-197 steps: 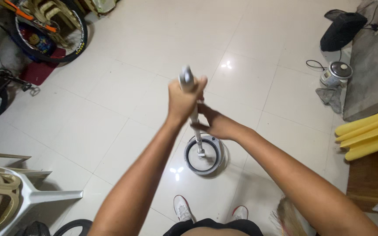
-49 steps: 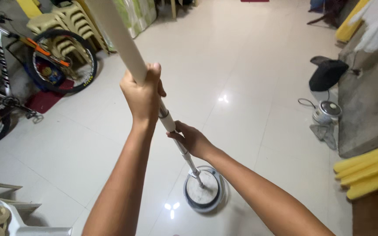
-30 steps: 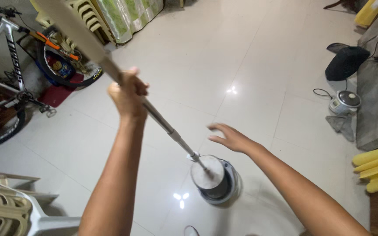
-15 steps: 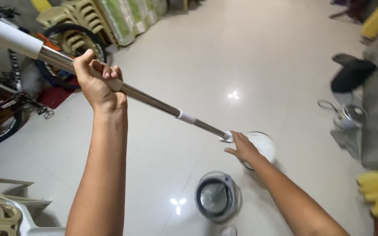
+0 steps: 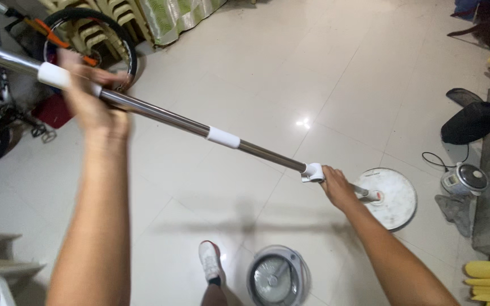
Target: The person uses a spin mop to clean a tiled floor in a cluttered room. They wring the mop in a bucket, then mop the floor around various items, including a red mat which they lift and replace to clean underneath.
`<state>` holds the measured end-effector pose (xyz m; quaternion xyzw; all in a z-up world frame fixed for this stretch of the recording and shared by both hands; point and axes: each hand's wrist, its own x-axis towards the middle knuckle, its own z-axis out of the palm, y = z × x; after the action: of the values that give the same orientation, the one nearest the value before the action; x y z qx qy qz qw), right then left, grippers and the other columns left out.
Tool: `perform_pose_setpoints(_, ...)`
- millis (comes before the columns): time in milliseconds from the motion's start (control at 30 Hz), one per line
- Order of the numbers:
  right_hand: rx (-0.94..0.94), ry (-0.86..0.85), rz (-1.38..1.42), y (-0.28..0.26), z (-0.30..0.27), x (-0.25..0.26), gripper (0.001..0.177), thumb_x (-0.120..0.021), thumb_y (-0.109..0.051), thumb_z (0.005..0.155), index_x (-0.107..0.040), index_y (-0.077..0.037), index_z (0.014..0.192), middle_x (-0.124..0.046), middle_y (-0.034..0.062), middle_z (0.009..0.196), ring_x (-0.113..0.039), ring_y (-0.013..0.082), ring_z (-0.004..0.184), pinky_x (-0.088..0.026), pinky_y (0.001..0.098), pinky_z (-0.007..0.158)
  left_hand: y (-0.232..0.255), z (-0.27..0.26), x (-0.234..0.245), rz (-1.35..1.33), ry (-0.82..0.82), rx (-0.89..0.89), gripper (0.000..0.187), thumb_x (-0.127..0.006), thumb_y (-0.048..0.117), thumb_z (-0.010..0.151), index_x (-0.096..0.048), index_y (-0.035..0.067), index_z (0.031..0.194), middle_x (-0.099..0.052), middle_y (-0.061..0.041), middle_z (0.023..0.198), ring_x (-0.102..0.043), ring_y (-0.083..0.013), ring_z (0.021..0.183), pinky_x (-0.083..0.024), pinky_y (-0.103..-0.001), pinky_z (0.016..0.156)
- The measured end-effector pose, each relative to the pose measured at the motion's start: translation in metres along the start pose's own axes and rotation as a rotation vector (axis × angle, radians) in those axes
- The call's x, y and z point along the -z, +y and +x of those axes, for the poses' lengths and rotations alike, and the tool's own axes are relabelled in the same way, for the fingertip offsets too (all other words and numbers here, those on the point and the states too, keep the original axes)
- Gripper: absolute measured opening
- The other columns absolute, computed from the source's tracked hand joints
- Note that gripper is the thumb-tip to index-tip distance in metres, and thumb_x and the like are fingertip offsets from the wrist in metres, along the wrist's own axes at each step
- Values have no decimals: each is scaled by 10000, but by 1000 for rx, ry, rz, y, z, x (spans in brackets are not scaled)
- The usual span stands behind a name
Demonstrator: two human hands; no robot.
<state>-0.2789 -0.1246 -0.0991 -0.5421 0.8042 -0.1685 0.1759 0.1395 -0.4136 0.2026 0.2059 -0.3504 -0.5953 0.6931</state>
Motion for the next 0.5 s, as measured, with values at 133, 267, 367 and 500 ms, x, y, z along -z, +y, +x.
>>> perform_pose_setpoints(133,243,30,80,-48,62,31,352,-602,-196,968,-525,-105,1299,-644,137,1233,-571,386,1114,-486,491,944,-104,18,2,4,-235,286,304,-650,324,1028,-608,56,892,-656,-124,809,-686,-264,825,-598,-468,837)
perform_pose_setpoints(267,151,-115,92,-95,152,61,438,-619,-250,952,-473,-73,1325,-624,182,1169,-610,336,1075,-518,471,915,-154,69,-7,212,-218,488,254,-661,285,960,-556,96,1093,-719,-134,1021,-705,-246,1030,-537,-442,830)
perform_pose_setpoints(367,79,-115,153,-115,209,81,504,-630,-283,937,-435,-31,1327,-580,218,1191,-616,322,1077,-541,449,887,-158,126,-9,285,-326,532,312,-668,247,934,-518,124,1178,-720,-156,1145,-696,-255,1129,-569,-438,923)
perform_pose_setpoints(500,158,-63,139,-130,260,108,469,-625,-288,953,-474,-54,1331,-608,198,1187,-654,322,1063,-529,438,917,-175,180,-16,310,-493,559,335,-692,201,944,-515,63,1193,-683,-163,1224,-659,-263,1207,-596,-461,962)
